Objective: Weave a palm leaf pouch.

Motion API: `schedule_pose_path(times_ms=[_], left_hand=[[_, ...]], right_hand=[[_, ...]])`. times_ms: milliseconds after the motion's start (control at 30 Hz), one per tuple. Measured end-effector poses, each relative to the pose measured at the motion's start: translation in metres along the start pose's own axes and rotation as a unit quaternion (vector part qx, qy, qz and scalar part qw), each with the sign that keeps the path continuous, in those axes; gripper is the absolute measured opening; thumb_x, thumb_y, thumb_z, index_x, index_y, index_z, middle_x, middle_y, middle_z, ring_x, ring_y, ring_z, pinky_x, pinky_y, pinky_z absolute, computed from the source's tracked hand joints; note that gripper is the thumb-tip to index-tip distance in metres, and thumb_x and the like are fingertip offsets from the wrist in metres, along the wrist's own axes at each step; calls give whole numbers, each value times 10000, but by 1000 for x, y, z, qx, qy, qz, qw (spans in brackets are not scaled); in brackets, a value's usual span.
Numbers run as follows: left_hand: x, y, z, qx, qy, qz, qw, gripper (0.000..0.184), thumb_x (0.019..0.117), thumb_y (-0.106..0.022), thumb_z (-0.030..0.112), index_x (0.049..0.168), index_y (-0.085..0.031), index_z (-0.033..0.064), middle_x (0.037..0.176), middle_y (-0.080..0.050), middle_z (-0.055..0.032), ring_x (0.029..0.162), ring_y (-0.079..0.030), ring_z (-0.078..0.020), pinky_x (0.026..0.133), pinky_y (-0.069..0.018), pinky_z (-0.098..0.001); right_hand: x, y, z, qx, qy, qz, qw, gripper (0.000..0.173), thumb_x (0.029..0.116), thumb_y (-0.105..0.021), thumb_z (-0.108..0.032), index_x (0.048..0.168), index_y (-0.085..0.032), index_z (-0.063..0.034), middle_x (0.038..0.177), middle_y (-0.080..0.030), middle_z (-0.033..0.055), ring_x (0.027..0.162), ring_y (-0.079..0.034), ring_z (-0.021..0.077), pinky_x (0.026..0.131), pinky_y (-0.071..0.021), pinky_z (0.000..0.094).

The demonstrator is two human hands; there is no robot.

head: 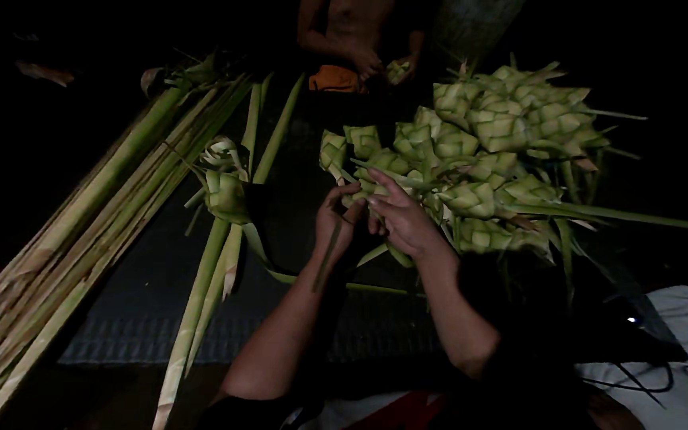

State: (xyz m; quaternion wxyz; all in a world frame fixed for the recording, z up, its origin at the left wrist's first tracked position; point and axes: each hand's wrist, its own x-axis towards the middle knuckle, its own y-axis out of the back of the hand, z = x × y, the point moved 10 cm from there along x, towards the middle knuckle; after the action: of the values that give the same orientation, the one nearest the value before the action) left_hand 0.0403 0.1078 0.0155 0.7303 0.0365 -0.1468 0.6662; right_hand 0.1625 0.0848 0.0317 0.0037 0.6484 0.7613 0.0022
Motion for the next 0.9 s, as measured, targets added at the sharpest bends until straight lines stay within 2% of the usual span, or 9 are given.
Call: schedule_pose_path(times_ms=[100,267,333,467,533,633,700,767,900], left_hand=[[-2,0,5,1,-24,8,1000,241,1029,-542,102,1205,-655,-15,1293,-656,-106,1041,-655,-90,889,-547,-277],[-3,4,4,35,-36,35,998,210,1013,-579,93,1168,-684,-1,1171,-683,-87,1005,-656,-96,884,-556,-284],[-5,6,0,53,-13,25,998,211,1020,-589,116,1190,-680,30,1152,-678,-65,966,-654,-91,853,-560,-284],[-5,5,3,73,-35,8,997,213,1009,-616,100,1197,-668,14,1131,-699,-46,964,-674,-90,868,-579,-303],[-5,0,13,145,-67,6,987,229,995,-627,90,1195,-649,-19,1135,-687,-71,962,-667,-78,865,-567,-274],[-7,-8,28,246,-131,-6,960,235,987,-609,77,1134,-627,-105,1126,-645,-181,974,-639,-127,874,-541,-274],[-6,-7,31,251,-163,-9,954,230,977,-594,63,1081,-629,-139,1148,-639,-230,1041,-628,-174,922,-520,-290],[-3,-4,30,200,-187,-21,962,225,991,-569,73,1067,-609,-136,1161,-623,-192,1065,-619,-136,933,-525,-267],[2,-1,29,165,-179,-13,970,237,999,-527,77,1069,-555,-148,1133,-599,-150,1019,-610,-85,900,-526,-245]], right_hand=[[-1,9,4,44,5,62,997,479,1075,-462,-137,1542,-414,-235,1158,-639,42,572,-529,57,508,-472,193],[-6,10,25,214,-61,197,955,329,1049,-525,-66,1366,-537,-152,895,-601,12,564,-508,50,505,-452,177],[-6,7,33,252,-73,223,939,294,1035,-550,-56,1320,-547,-129,867,-595,9,551,-504,47,496,-452,176],[-7,4,32,261,-50,231,936,342,1023,-576,-63,1355,-515,-118,905,-606,34,592,-529,69,534,-470,204],[-9,4,24,219,-36,227,948,343,1031,-580,-79,1367,-516,-105,938,-622,66,622,-553,86,576,-496,233],[-6,9,9,75,5,210,975,266,1039,-573,-76,1291,-580,9,971,-651,146,660,-592,127,622,-531,278],[-8,9,-6,-59,15,167,984,250,1063,-537,-119,1255,-647,-3,1128,-686,181,912,-677,226,829,-567,405],[-13,5,-18,-157,21,127,979,276,1082,-490,-136,1273,-663,-37,1215,-685,185,1106,-668,299,964,-531,504],[-19,0,-26,-220,10,85,972,306,1083,-481,-118,1343,-632,-64,1257,-667,192,1145,-651,330,972,-521,518]])
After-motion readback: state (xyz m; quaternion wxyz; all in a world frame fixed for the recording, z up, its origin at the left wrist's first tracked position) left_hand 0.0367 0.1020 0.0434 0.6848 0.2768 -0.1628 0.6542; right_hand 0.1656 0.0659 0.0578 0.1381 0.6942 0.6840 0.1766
